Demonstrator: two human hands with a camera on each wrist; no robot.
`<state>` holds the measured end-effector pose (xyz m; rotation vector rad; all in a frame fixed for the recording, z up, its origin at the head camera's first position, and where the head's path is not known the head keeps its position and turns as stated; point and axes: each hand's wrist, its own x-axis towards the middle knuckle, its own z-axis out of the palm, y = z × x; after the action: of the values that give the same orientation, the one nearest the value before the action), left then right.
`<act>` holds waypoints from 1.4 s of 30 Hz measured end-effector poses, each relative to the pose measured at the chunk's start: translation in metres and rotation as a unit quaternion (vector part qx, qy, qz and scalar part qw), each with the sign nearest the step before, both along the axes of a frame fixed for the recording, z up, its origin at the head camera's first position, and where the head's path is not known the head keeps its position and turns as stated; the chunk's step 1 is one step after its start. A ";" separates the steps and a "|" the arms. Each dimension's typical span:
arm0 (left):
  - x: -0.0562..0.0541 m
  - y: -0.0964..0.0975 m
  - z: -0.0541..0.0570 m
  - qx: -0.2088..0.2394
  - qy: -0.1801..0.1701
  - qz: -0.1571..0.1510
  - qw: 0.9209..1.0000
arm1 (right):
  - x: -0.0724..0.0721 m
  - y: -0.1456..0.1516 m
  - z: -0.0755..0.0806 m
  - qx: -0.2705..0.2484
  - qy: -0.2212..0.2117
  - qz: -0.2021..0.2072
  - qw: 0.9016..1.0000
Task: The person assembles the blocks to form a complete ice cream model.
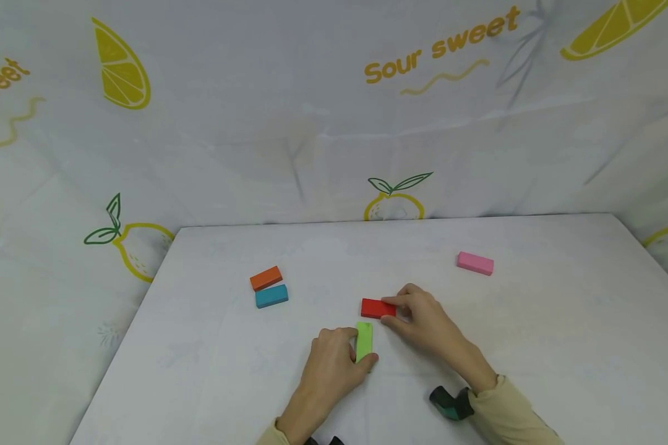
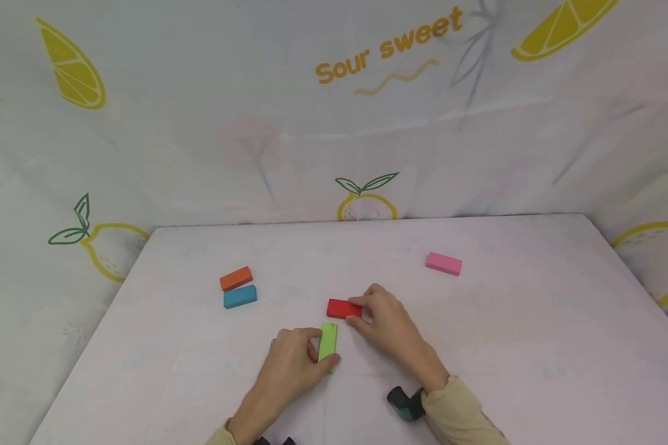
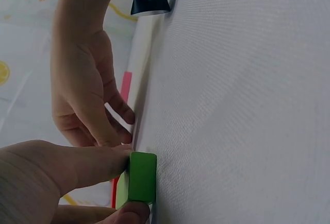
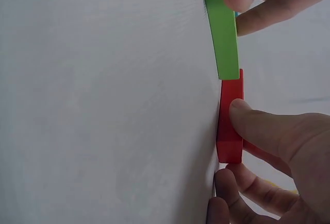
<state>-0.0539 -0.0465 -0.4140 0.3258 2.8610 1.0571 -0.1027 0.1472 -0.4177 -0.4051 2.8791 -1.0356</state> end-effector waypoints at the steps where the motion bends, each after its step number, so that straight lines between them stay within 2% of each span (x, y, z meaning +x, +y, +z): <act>1: 0.000 0.000 0.000 -0.001 0.002 0.001 1.000 | 0.000 -0.001 0.000 -0.002 -0.001 0.001 1.000; 11: 0.000 0.002 -0.001 0.006 0.003 0.001 1.000 | -0.003 -0.010 0.001 -0.008 -0.020 0.004 1.000; 19: 0.000 0.002 -0.003 0.008 0.007 0.003 1.000 | -0.002 -0.010 0.000 -0.010 0.009 0.031 0.999; 28: 0.002 0.004 -0.005 0.012 0.012 0.015 1.000 | -0.005 -0.005 0.001 -0.003 0.005 0.081 0.997; 34: 0.003 0.005 -0.005 0.016 0.013 0.019 1.000 | -0.005 -0.006 0.001 0.004 -0.004 0.086 0.996; 42: 0.004 0.006 -0.006 0.016 0.013 0.023 1.000 | -0.006 -0.006 0.000 0.008 0.021 0.098 0.995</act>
<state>-0.0501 -0.0405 -0.4197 0.2802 2.8903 1.1149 -0.1083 0.1417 -0.4180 -0.7003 2.8094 -0.9816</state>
